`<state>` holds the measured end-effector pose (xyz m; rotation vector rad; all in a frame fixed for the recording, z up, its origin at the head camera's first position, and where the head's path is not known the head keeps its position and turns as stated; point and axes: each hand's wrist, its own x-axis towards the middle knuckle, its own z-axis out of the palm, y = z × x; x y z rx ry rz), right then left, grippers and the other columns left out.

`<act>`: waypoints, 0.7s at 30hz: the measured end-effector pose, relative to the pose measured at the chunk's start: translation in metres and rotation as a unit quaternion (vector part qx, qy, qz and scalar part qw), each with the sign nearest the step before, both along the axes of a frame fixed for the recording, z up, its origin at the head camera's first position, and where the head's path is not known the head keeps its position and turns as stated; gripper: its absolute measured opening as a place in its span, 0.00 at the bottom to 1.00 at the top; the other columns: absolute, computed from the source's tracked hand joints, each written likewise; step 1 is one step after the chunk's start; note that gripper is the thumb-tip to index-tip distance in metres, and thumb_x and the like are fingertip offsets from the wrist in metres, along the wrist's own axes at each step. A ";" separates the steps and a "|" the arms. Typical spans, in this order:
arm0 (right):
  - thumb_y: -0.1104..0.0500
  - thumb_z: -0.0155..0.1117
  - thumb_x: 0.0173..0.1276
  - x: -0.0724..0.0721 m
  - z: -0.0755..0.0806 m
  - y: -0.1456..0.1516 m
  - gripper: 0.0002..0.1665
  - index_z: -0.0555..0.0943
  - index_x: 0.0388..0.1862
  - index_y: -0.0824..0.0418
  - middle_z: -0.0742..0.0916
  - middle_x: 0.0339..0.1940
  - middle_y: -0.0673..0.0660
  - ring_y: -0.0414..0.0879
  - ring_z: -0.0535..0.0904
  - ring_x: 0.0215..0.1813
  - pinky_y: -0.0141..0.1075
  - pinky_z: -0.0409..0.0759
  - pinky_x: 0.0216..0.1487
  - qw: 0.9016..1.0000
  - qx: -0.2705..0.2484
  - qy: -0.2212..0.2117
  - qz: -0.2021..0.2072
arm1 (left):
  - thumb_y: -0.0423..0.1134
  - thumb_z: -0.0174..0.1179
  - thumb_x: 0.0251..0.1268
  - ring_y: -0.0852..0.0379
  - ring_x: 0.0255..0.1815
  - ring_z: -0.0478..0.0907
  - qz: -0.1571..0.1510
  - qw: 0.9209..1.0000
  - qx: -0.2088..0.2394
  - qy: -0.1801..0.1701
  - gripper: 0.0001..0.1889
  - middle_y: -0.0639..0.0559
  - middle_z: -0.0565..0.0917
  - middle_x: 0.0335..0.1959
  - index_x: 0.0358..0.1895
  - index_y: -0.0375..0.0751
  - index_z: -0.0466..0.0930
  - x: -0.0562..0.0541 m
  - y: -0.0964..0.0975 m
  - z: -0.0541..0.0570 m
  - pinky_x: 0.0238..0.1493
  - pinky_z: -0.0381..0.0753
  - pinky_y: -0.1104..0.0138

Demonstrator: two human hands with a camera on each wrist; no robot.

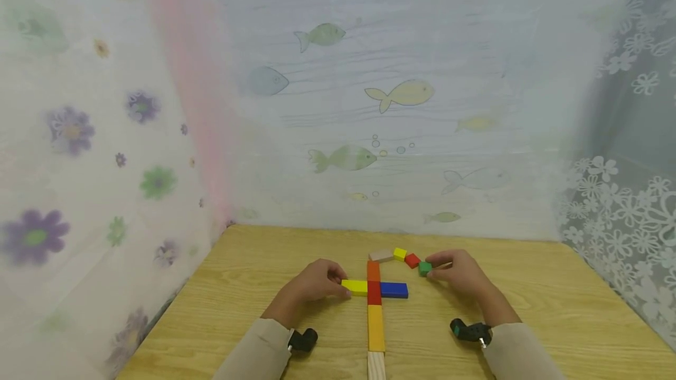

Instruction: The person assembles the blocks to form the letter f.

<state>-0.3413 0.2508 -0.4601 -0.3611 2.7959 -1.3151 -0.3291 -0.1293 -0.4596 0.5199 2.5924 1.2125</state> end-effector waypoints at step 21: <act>0.58 0.79 0.62 0.001 -0.002 -0.009 0.22 0.87 0.53 0.63 0.90 0.47 0.56 0.49 0.86 0.48 0.47 0.84 0.52 1.000 0.005 -0.001 -0.023 | 0.44 0.78 0.58 0.55 0.40 0.76 -0.004 1.000 -0.001 0.006 0.16 0.54 0.82 0.39 0.46 0.44 0.85 0.000 -0.001 0.001 0.46 0.79 0.61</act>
